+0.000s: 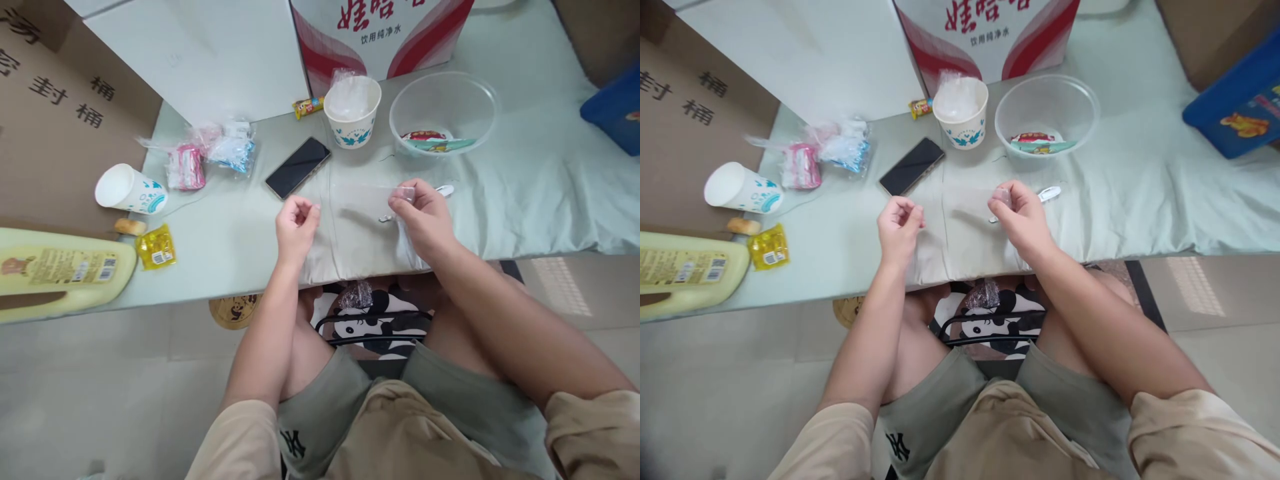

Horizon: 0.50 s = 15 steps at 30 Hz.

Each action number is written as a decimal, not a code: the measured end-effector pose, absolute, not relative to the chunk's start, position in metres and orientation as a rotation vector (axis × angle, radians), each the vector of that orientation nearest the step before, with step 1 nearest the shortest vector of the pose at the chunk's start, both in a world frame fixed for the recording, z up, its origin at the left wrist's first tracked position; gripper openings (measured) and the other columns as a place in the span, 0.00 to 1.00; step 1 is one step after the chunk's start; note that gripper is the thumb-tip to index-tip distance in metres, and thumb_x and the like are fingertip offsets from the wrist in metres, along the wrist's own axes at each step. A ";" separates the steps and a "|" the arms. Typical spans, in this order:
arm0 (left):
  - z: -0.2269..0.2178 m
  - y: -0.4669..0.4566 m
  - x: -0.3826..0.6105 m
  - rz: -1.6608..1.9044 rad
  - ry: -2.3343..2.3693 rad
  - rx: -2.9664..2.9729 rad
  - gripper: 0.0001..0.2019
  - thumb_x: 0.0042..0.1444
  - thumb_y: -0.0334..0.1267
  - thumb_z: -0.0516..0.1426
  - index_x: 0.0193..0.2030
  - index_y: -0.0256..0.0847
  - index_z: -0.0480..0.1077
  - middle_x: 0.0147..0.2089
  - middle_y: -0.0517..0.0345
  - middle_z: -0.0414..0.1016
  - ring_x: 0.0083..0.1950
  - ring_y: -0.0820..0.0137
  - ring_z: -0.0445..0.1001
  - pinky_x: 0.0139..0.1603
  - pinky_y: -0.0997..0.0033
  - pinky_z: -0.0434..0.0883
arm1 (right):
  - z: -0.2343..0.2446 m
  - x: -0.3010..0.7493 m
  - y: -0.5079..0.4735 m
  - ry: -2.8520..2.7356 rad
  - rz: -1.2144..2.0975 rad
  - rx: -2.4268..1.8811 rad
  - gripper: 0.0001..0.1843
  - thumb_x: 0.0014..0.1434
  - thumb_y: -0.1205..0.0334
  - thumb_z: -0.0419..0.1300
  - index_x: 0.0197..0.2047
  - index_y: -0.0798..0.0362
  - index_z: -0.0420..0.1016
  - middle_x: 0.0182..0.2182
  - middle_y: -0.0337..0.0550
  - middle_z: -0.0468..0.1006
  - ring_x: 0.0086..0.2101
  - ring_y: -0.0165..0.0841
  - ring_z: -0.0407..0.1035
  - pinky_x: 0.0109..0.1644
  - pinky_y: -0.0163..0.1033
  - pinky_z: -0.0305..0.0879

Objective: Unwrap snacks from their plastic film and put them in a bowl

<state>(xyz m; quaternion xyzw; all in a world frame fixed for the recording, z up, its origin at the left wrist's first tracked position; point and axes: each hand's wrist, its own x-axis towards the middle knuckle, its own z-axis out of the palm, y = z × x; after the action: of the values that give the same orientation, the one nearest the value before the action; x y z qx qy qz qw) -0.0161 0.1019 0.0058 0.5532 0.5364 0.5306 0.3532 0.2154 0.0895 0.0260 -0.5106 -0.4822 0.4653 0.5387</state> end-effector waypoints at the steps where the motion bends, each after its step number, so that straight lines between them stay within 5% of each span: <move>1: 0.005 0.100 -0.013 1.287 1.355 1.450 0.21 0.57 0.58 0.64 0.38 0.42 0.67 0.34 0.59 0.72 0.34 0.74 0.73 0.37 0.74 0.72 | 0.026 0.214 0.088 -1.221 1.044 -1.217 0.13 0.57 0.55 0.66 0.33 0.50 0.65 0.30 0.36 0.70 0.31 0.29 0.62 0.39 0.39 0.60; 3: 0.001 0.095 -0.005 1.146 1.260 1.477 0.28 0.54 0.64 0.64 0.49 0.42 0.69 0.48 0.49 0.78 0.48 0.67 0.79 0.48 0.68 0.75 | 0.027 0.211 0.084 -1.367 1.019 -1.180 0.15 0.60 0.50 0.65 0.35 0.49 0.64 0.33 0.37 0.71 0.33 0.30 0.63 0.41 0.40 0.60; 5: -0.001 0.093 0.003 1.079 1.151 1.490 0.38 0.50 0.68 0.65 0.59 0.44 0.66 0.63 0.43 0.72 0.63 0.59 0.75 0.58 0.62 0.74 | 0.027 0.207 0.081 -1.467 1.109 -1.094 0.19 0.62 0.43 0.62 0.35 0.49 0.63 0.31 0.37 0.69 0.32 0.31 0.61 0.39 0.40 0.59; 7: 0.000 0.092 0.009 1.027 1.033 1.502 0.42 0.49 0.69 0.64 0.64 0.45 0.64 0.68 0.41 0.69 0.67 0.56 0.72 0.62 0.58 0.72 | 0.026 0.203 0.079 -1.516 1.212 -1.011 0.23 0.62 0.37 0.60 0.35 0.49 0.63 0.28 0.36 0.65 0.30 0.31 0.58 0.36 0.39 0.59; 11: 0.008 0.092 0.012 0.987 0.958 1.464 0.33 0.55 0.67 0.62 0.55 0.41 0.72 0.54 0.46 0.79 0.55 0.61 0.78 0.55 0.61 0.75 | 0.024 0.193 0.077 -1.507 1.219 -0.982 0.26 0.62 0.34 0.59 0.34 0.50 0.67 0.28 0.37 0.67 0.29 0.30 0.61 0.35 0.39 0.62; 15: 0.014 0.092 0.006 1.095 1.004 1.339 0.26 0.56 0.64 0.63 0.43 0.40 0.77 0.40 0.55 0.79 0.40 0.69 0.77 0.43 0.69 0.73 | 0.023 0.186 0.075 -1.350 0.941 -1.197 0.23 0.58 0.37 0.66 0.43 0.48 0.70 0.37 0.41 0.74 0.33 0.31 0.68 0.32 0.37 0.64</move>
<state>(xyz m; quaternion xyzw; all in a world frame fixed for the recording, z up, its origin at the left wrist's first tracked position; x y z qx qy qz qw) 0.0064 0.0916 0.0141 0.5632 0.4226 0.4608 0.5403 0.1862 0.0751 0.0229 -0.5006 -0.5646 0.3934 0.5253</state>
